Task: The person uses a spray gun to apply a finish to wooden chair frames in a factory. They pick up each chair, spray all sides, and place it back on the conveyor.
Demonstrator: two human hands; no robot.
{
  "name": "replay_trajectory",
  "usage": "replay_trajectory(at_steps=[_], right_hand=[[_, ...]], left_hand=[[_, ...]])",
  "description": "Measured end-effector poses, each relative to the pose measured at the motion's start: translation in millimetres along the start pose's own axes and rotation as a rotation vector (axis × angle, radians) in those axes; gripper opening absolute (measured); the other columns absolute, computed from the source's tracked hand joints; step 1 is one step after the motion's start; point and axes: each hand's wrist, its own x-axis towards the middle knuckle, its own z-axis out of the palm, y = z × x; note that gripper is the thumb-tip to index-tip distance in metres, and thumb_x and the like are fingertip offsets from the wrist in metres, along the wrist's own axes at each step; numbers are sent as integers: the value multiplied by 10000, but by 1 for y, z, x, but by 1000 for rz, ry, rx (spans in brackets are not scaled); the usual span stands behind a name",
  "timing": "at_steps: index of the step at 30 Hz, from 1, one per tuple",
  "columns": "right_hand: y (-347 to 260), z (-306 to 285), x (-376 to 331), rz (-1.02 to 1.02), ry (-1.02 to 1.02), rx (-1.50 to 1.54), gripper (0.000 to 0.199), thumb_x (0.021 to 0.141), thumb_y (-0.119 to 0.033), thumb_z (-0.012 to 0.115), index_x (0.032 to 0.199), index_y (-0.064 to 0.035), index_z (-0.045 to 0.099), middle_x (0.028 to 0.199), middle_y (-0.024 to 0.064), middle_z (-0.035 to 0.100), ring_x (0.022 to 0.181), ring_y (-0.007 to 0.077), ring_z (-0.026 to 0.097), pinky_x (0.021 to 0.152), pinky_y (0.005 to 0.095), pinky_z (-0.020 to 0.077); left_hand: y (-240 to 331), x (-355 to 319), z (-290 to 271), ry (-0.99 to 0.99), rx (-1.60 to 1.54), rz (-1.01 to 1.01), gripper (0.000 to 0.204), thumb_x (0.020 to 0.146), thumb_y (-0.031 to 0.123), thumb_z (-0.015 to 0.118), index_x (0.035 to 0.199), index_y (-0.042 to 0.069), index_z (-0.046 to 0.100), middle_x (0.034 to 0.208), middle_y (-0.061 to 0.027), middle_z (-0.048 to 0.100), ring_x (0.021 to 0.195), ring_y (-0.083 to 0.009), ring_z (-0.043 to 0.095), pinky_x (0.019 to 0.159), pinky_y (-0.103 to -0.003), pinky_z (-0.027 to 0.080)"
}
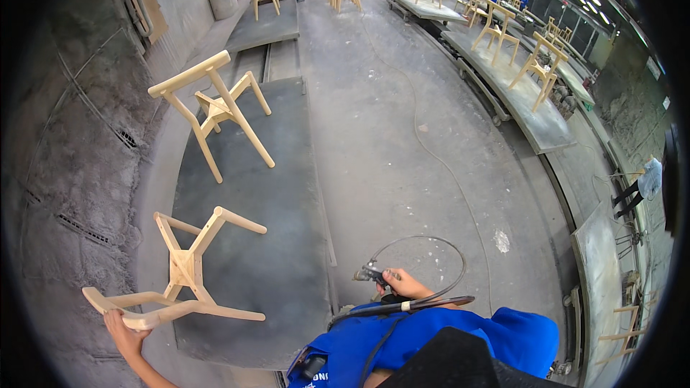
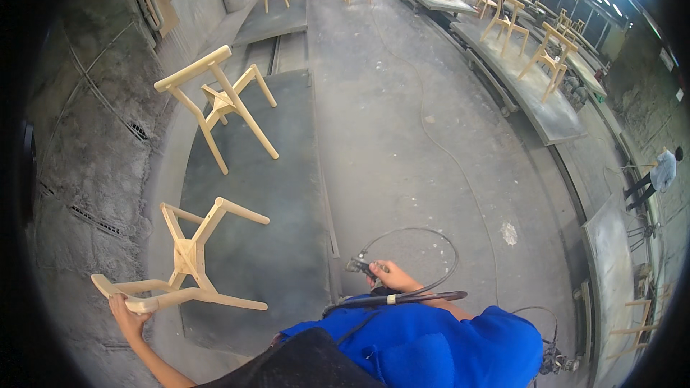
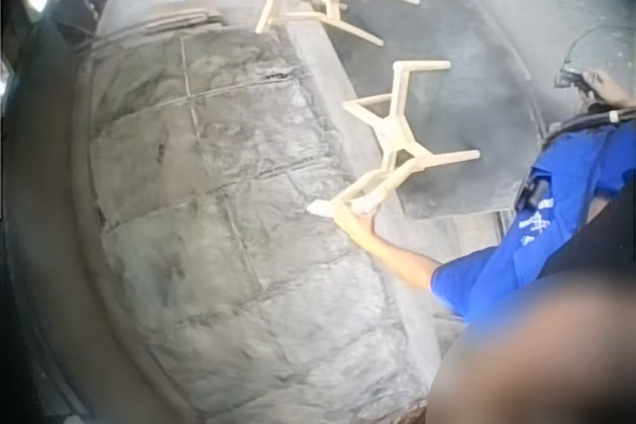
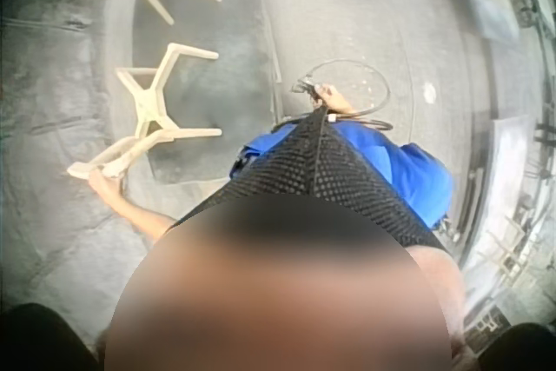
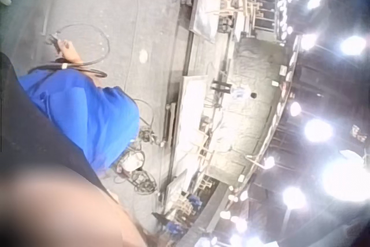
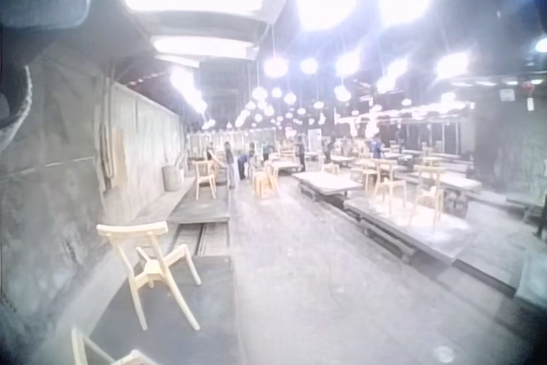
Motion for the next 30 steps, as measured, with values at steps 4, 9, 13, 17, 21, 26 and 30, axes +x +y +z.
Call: replay_trajectory(at_steps=[4, 9, 13, 17, 21, 26, 30], right_hand=[[-16, -11, 40, 130, -64, -92, 549, 1034, -533, 502, 891, -28, 663, 758, 46, 669, 734, 149, 636, 687, 328, 514], [-32, -25, 117, -23, -51, -99, 577, 1028, -558, 496, 851, -31, 652, 763, 57, 676, 717, 143, 653, 648, 309, 517], [-52, -36, 166, 21, 86, 51, 586, 1028, -574, 476, 888, -35, 657, 744, 48, 674, 684, 131, 639, 587, 290, 487], [-63, -47, 190, 42, 77, -32, 579, 1034, -576, 454, 941, -46, 667, 753, 46, 679, 629, 104, 583, 540, 282, 458], [-61, -42, 197, -2, 48, 67, 502, 1050, -509, 477, 1163, -54, 654, 769, 49, 681, 672, 114, 622, 646, 281, 510], [-55, -34, 222, -16, 50, 31, 592, 1068, -468, 452, 1518, -85, 422, 828, 57, 664, 728, 137, 646, 662, 304, 527], [-54, -36, 239, -22, 48, 173, 553, 1053, -468, 504, 1474, -110, 513, 786, 36, 659, 677, 105, 626, 605, 249, 505]], left_hand=[[-11, 5, 2, -133, 27, -16, 847, 304, 291, 890, 988, 15, 474, 993, -189, 506, 1023, -447, 489, 916, -531, 409], [35, 5, -12, 3, 131, 216, 842, 464, 581, 853, 980, 3, 522, 934, -207, 516, 948, -458, 514, 886, -523, 431], [142, 5, -41, -175, 140, 43, 468, 700, 376, 825, 920, 30, 600, 902, -223, 589, 923, -464, 564, 868, -546, 455], [250, 22, -37, -122, 124, 28, 467, 517, 439, 887, 748, 118, 638, 717, -154, 574, 753, -407, 567, 722, -526, 440], [348, 55, -12, -239, 48, -189, 690, 543, 542, 852, 915, 33, 571, 828, -147, 525, 792, -403, 536, 720, -506, 442], [453, 96, 1, -38, -143, 78, 852, 642, 499, 865, 1324, 65, 597, 1130, -151, 660, 982, -371, 629, 810, -462, 495], [424, 77, -40, -260, -259, -190, 938, 521, 233, 946, 1371, 72, 582, 1206, -175, 677, 979, -359, 663, 855, -433, 514]])
